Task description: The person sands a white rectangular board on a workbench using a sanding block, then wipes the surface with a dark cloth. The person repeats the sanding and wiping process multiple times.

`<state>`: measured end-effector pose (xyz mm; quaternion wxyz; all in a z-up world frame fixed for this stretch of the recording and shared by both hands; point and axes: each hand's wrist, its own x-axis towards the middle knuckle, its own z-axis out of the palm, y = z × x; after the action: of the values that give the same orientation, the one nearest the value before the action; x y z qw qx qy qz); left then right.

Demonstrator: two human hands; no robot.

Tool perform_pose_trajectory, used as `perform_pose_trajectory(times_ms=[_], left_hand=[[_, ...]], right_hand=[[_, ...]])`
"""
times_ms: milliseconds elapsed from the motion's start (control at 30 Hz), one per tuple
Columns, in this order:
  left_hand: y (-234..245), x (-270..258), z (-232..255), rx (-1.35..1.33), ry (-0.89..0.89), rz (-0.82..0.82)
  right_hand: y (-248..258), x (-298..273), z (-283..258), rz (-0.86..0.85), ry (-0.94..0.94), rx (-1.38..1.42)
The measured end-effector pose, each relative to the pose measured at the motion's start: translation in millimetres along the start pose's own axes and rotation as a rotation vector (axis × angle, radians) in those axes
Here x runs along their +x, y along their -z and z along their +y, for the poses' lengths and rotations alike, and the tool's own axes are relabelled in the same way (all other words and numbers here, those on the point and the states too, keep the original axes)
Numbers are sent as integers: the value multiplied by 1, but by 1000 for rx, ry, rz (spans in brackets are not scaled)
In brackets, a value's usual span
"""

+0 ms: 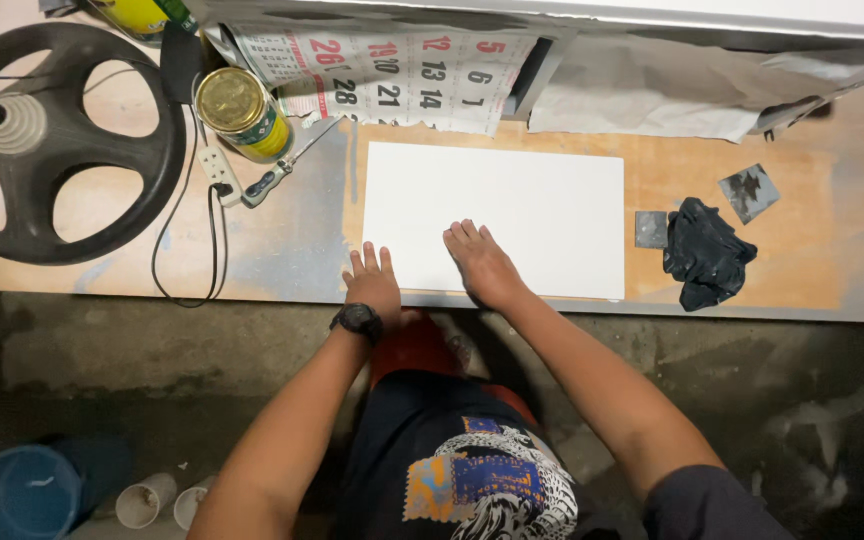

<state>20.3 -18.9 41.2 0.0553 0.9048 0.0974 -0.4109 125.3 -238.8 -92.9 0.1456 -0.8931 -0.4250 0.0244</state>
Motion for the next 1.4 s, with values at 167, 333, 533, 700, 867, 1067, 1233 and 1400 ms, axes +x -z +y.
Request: perform_pose_trajectory(times_ms=[167, 333, 533, 700, 867, 1067, 1233, 1400], left_hand=[[16, -13, 10, -51, 38, 37], [4, 15, 14, -52, 93, 13], [2, 24, 13, -34, 128, 8], [22, 10, 19, 138, 83, 98], [41, 3, 4, 60, -14, 171], [45, 12, 9, 112, 19, 79], [45, 16, 10, 133, 39, 35], [47, 13, 12, 150, 34, 37]], right_hand=[[54, -105, 4, -50, 28, -7], [50, -154, 13, 6, 6, -71], [5, -38, 8, 179, 0, -163], [-29, -25, 26, 217, 0, -249], [22, -127, -13, 150, -33, -135], [15, -71, -9, 110, -86, -105], [27, 1, -12, 1, -279, -35], [40, -84, -44, 49, -223, 30]])
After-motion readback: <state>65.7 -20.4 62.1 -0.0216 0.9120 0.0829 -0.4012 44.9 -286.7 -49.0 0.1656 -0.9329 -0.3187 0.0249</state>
